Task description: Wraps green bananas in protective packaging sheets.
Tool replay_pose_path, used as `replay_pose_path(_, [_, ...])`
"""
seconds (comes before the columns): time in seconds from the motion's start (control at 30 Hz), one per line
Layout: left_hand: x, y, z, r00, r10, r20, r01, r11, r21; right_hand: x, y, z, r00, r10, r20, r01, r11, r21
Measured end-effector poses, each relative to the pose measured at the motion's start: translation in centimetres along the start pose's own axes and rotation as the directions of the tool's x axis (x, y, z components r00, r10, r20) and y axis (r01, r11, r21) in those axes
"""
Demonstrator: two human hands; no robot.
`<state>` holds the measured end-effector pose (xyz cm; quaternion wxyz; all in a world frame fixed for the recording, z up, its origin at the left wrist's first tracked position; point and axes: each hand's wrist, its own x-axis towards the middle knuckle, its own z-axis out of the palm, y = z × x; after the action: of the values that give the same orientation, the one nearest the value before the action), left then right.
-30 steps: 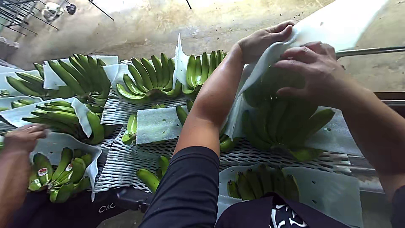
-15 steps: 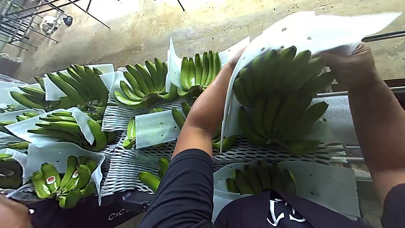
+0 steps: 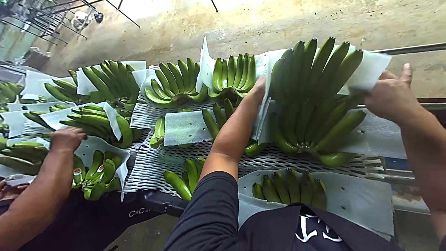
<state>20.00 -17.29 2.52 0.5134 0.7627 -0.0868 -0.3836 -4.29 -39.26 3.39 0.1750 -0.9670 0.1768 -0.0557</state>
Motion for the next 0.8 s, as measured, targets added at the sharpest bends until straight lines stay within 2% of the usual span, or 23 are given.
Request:
replay_pose_path(0.07, [-0.7,-0.7,1.8,0.995,-0.034,-0.091,0.017,0.984,-0.176,0.3,1.0,0.5,0.992,0.116,-0.054,-0.109,0.987,0.116])
replay_pose_path(0.1, [-0.7,-1.1,2.2,0.997,-0.013,-0.076,-0.004,0.977,-0.214,0.2,1.5,0.7,0.983,0.151,-0.103,-0.135,0.979,0.15])
replay_pose_path(0.17, [-2.4,-1.3,1.9,0.997,0.079,-0.004,-0.078,0.98,-0.181,-0.9,2.0,0.7,0.968,0.15,-0.201,-0.113,0.977,0.182])
replay_pose_path(0.23, [-5.8,-1.5,0.9,0.969,0.249,0.003,-0.249,0.969,0.008,-3.6,1.7,-0.5,0.976,0.087,-0.198,-0.043,0.975,0.216])
replay_pose_path(0.27, [-8.0,-2.0,0.4,0.932,0.363,-0.003,-0.357,0.918,0.171,-5.6,1.3,-1.0,0.985,0.026,-0.169,0.017,0.968,0.249])
replay_pose_path(0.33, [-13.3,-4.2,-0.6,0.815,0.579,0.031,-0.516,0.701,0.492,-10.0,-0.8,-1.5,0.986,-0.153,-0.059,0.164,0.906,0.39])
replay_pose_path(0.4, [-19.5,-7.9,-1.0,0.734,0.655,0.179,-0.579,0.467,0.668,-14.2,-4.3,-1.1,0.919,-0.392,0.05,0.298,0.771,0.562])
replay_pose_path(0.47, [-25.1,-12.0,-0.8,0.727,0.566,0.389,-0.649,0.38,0.659,-18.4,-7.3,1.5,0.832,-0.543,0.118,0.345,0.671,0.657])
replay_pose_path(0.53, [-29.9,-14.8,-0.2,0.73,0.422,0.538,-0.679,0.354,0.643,-22.1,-9.9,4.7,0.791,-0.59,0.159,0.372,0.671,0.642])
replay_pose_path(0.57, [-31.8,-15.7,0.0,0.732,0.39,0.558,-0.677,0.332,0.657,-23.6,-11.2,5.9,0.791,-0.587,0.175,0.392,0.705,0.592])
replay_pose_path(0.63, [-34.4,-16.9,0.2,0.756,0.391,0.524,-0.645,0.316,0.695,-25.6,-13.1,6.7,0.797,-0.539,0.274,0.388,0.803,0.452])
replay_pose_path(0.7, [-36.3,-17.5,0.3,0.79,0.395,0.47,-0.604,0.364,0.709,-26.8,-14.5,6.2,0.797,-0.481,0.365,0.342,0.858,0.384])
replay_pose_path(0.8, [-38.5,-17.6,0.9,0.861,0.3,0.411,-0.505,0.41,0.759,-27.8,-15.3,5.1,0.796,-0.479,0.37,0.384,0.872,0.305])
